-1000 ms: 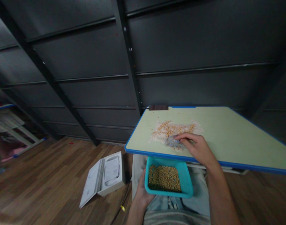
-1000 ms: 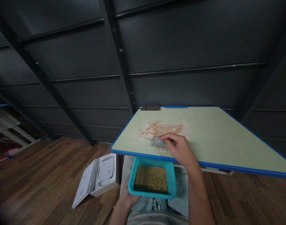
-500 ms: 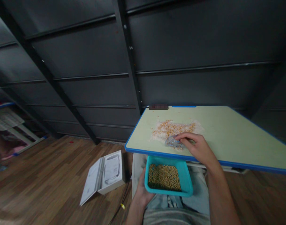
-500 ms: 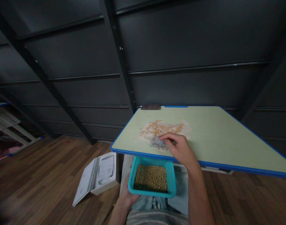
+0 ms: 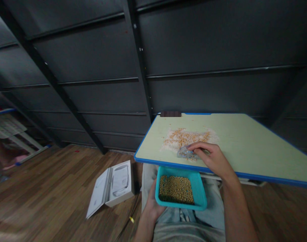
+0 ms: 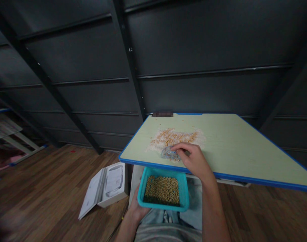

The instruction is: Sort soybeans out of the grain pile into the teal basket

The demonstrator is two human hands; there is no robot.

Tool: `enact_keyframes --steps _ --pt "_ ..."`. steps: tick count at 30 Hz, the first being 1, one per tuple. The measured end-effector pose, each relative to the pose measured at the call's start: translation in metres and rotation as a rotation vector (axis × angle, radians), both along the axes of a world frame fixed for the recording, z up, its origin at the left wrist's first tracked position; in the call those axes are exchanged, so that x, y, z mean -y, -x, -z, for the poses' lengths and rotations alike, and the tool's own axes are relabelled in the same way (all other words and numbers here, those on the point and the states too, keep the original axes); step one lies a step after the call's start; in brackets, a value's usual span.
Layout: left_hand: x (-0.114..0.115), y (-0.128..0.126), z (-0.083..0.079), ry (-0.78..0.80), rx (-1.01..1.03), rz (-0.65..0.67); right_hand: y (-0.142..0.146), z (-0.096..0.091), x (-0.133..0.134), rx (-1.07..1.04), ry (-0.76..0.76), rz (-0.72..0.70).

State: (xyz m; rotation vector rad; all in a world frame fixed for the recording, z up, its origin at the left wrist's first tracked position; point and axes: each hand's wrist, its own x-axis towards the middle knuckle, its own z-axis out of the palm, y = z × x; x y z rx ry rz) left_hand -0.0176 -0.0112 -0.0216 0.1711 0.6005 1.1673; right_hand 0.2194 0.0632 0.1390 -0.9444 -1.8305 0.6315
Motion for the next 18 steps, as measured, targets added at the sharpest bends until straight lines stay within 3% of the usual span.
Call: enact_keyframes --steps 18 --pt "0.0009 -0.0031 -0.008 0.009 -0.022 -0.003 -0.0007 0.0051 -0.0054 0.003 0.044 0.049"
